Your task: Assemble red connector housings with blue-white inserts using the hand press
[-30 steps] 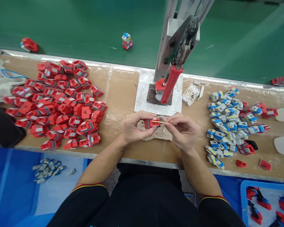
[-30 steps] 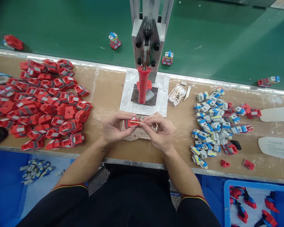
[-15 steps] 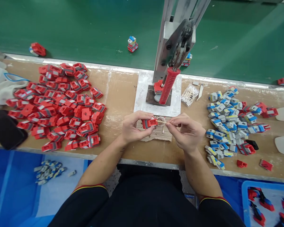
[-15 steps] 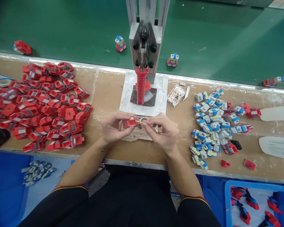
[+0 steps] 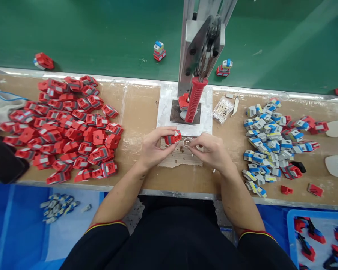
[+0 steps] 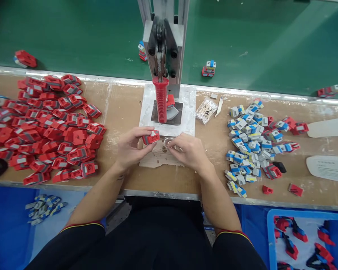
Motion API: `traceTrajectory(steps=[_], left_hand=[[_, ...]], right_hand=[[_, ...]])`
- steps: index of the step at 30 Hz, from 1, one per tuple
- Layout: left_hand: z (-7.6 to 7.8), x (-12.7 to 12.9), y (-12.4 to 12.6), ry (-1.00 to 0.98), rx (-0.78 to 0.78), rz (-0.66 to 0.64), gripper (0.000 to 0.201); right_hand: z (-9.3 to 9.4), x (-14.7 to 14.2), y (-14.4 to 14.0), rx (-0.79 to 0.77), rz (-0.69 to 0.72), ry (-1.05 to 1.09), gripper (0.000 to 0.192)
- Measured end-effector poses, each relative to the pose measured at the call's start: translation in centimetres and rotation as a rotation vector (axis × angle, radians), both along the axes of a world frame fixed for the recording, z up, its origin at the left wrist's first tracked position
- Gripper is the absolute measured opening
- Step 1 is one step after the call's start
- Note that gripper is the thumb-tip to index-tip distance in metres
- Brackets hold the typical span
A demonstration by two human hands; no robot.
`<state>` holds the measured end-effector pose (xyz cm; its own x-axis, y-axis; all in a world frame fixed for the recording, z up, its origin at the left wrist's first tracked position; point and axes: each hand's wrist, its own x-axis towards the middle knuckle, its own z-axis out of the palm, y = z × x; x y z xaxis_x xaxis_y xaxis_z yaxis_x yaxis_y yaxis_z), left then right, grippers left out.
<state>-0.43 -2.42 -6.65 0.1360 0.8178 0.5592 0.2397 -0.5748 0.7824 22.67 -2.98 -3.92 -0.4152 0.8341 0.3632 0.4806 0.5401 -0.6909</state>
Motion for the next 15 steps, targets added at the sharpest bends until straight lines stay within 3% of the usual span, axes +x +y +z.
traceTrajectory(steps=[5, 7, 15], left_hand=[[0.3, 0.1, -0.2, 0.012, 0.000, -0.057, 0.027], [0.3, 0.3, -0.3, 0.012, 0.001, -0.079, 0.026], [0.2, 0.5, -0.4, 0.004, 0.018, -0.098, 0.028]], right_hand=[[1.6, -0.2, -0.8, -0.050, -0.181, 0.433, 0.013], [1.7, -0.8, -1.0, -0.070, -0.192, 0.545, 0.016], [1.4, -2.1, -1.2, -0.067, -0.135, 0.563, 0.012]])
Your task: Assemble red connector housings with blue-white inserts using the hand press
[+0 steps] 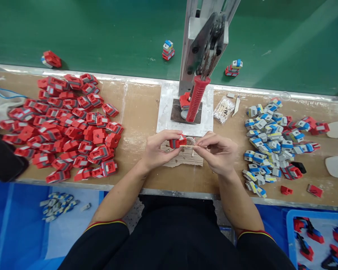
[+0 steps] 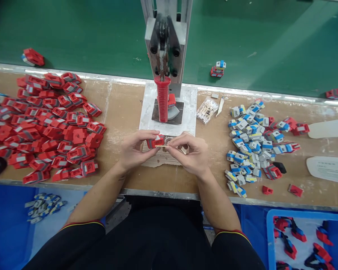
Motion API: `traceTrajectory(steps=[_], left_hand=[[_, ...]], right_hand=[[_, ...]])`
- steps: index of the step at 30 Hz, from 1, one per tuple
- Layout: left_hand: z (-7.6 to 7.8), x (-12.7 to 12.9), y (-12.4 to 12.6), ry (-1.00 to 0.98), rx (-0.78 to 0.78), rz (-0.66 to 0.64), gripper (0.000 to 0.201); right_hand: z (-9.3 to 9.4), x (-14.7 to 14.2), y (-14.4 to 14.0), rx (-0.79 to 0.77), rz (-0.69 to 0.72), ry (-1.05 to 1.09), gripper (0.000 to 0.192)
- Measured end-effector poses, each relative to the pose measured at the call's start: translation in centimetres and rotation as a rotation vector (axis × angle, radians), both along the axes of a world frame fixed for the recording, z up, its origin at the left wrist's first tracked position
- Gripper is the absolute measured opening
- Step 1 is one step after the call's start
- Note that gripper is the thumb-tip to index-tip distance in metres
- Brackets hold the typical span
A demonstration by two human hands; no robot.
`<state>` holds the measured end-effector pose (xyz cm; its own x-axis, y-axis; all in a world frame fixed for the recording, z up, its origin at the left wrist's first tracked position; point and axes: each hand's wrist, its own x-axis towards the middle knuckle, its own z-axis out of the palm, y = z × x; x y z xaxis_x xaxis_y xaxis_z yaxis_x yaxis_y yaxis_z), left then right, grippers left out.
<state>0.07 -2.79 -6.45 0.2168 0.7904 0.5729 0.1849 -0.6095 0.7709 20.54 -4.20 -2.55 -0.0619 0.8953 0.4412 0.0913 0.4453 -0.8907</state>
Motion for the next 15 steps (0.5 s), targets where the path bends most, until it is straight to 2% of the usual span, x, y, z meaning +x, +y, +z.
traceTrajectory(steps=[7, 15], left_hand=[[0.01, -0.06, 0.00, 0.018, -0.013, 0.024, 0.025], [0.18, -0.03, 0.04, -0.014, 0.028, 0.041, 0.025]], right_hand=[[-0.01, 0.04, -0.04, 0.027, 0.022, -0.060, 0.013], [0.16, 0.66, 0.35, 0.048, -0.046, -0.132, 0.014]])
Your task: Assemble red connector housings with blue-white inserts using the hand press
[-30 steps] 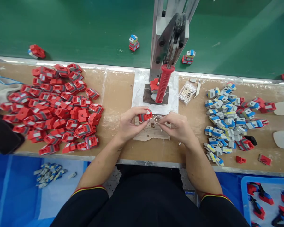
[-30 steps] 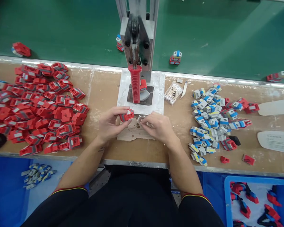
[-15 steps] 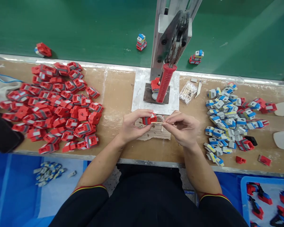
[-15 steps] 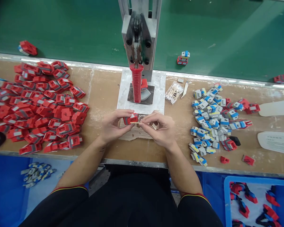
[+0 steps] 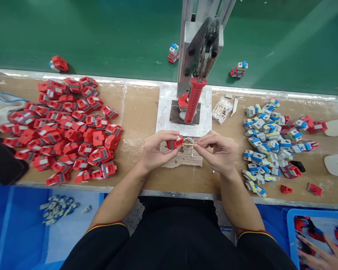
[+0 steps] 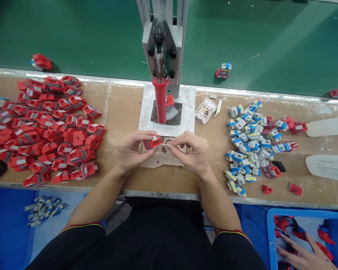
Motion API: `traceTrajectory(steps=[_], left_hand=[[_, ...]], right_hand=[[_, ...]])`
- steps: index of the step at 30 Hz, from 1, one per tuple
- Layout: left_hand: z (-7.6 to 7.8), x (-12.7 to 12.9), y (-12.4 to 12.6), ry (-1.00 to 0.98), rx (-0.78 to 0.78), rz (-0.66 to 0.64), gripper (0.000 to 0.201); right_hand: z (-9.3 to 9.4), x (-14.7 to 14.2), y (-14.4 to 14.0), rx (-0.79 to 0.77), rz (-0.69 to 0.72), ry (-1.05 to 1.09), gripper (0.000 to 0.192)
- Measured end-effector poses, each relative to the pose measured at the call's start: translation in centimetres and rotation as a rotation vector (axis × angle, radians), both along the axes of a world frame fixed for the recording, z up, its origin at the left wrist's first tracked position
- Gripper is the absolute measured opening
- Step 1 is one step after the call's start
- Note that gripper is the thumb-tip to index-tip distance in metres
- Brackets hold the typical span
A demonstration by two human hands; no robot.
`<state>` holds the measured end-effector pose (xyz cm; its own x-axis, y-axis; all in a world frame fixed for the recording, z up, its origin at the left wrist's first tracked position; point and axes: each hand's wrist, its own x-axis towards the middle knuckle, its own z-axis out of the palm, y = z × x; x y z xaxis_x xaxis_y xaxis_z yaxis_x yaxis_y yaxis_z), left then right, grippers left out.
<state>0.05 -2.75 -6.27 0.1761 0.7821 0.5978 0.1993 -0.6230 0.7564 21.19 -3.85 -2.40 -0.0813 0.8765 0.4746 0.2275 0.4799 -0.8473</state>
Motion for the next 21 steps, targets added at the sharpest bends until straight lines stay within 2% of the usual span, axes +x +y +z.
traceTrajectory(steps=[7, 9, 14, 16, 17, 19, 21], left_hand=[[0.0, -0.1, 0.0, -0.005, -0.003, 0.006, 0.028], [-0.2, -0.1, 0.0, -0.004, -0.017, 0.015, 0.026], [-0.3, -0.3, 0.0, 0.010, -0.026, 0.033, 0.022], [-0.3, -0.5, 0.0, 0.016, -0.035, 0.031, 0.023], [-0.3, -0.6, 0.0, 0.017, -0.043, 0.033, 0.023], [-0.3, -0.8, 0.1, 0.008, -0.055, 0.043, 0.024], [-0.3, -0.9, 0.2, -0.025, -0.069, 0.055, 0.025]], right_hand=[[0.4, 0.9, 0.1, 0.101, -0.004, -0.038, 0.013], [0.3, 1.6, 0.3, 0.113, 0.007, -0.122, 0.012], [-1.0, 2.0, 1.1, 0.083, 0.161, -0.524, 0.009], [-1.0, 2.3, 1.2, 0.097, 0.234, -0.527, 0.004], [-0.7, 2.8, 1.2, 0.107, 0.236, -0.489, 0.012], [0.3, 4.9, 1.1, 0.124, 0.103, -0.419, 0.022], [1.8, 8.3, 0.7, 0.144, -0.188, -0.428, 0.018]])
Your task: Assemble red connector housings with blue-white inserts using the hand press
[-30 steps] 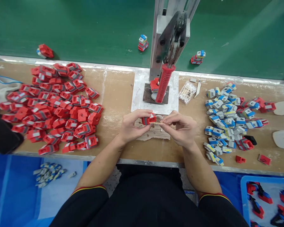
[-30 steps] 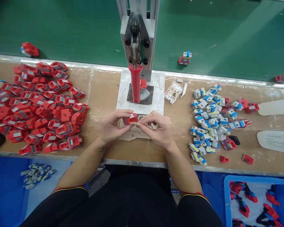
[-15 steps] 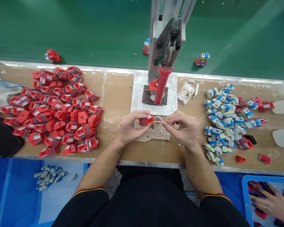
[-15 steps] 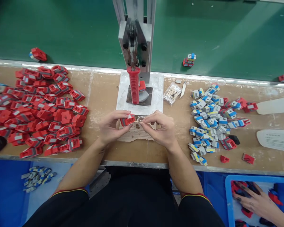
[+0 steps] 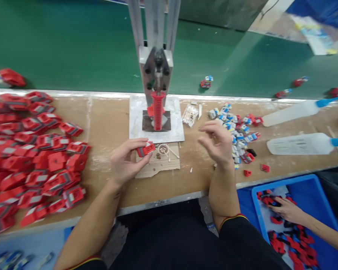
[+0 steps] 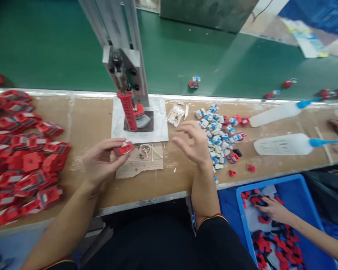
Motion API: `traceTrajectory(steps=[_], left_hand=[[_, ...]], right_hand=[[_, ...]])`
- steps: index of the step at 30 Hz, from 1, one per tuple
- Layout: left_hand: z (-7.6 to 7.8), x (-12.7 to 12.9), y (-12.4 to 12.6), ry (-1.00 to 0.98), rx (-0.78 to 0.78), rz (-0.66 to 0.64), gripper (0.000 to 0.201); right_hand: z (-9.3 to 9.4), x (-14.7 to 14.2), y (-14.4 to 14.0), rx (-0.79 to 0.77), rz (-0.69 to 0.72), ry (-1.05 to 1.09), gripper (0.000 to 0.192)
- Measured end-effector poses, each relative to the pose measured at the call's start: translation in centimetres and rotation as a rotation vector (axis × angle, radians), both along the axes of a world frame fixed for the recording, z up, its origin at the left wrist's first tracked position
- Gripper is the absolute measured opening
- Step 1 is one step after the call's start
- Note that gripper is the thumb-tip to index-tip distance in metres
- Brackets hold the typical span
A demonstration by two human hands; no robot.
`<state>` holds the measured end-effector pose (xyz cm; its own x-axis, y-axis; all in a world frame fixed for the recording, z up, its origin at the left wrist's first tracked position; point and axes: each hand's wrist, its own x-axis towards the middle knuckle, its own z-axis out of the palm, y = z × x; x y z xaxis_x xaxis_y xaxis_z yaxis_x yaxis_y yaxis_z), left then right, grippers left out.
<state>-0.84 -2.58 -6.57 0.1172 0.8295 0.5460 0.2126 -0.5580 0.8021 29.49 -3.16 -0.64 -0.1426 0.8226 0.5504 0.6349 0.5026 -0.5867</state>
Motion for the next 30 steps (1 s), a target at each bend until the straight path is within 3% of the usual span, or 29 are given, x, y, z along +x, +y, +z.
traceTrajectory(steps=[2, 4, 6, 9, 12, 15, 18, 22, 27, 30], left_hand=[[0.0, 0.0, 0.1, -0.048, -0.014, 0.012, 0.025], [0.1, 0.1, 0.0, -0.088, -0.027, 0.017, 0.025], [0.2, 0.1, -0.1, -0.114, -0.038, 0.016, 0.025], [0.2, 0.1, -0.3, -0.145, -0.083, 0.009, 0.025], [0.0, 0.1, -0.4, -0.175, -0.137, -0.014, 0.024], [-0.1, 0.1, -0.3, -0.191, -0.138, -0.012, 0.025], [-0.1, 0.2, -0.3, -0.198, -0.121, -0.004, 0.024], [0.1, 0.6, -0.5, -0.219, -0.125, -0.064, 0.023], [0.7, 1.4, -0.9, -0.317, -0.153, -0.159, 0.021], [1.1, 1.5, -1.0, -0.360, -0.192, -0.241, 0.025]], right_hand=[[1.4, 3.9, -0.5, 0.039, -0.268, -0.109, 0.017], [2.2, 7.4, -0.7, -0.028, -0.408, -0.310, 0.016], [2.2, 9.6, -0.4, -0.191, -0.423, -0.545, 0.015], [1.3, 10.3, 0.9, -0.405, -0.353, -0.819, 0.024], [0.5, 9.2, 2.6, -0.446, -0.347, -0.920, 0.037], [0.3, 8.7, 4.0, -0.488, -0.363, -0.934, 0.032], [0.3, 9.0, 4.0, -0.477, -0.334, -0.803, 0.031], [0.0, 7.7, 1.9, -0.298, -0.216, -0.347, 0.037], [-0.4, 0.9, -1.3, -0.188, 0.068, 0.304, 0.042], [0.0, -3.3, -2.0, -0.180, 0.250, 0.508, 0.049]])
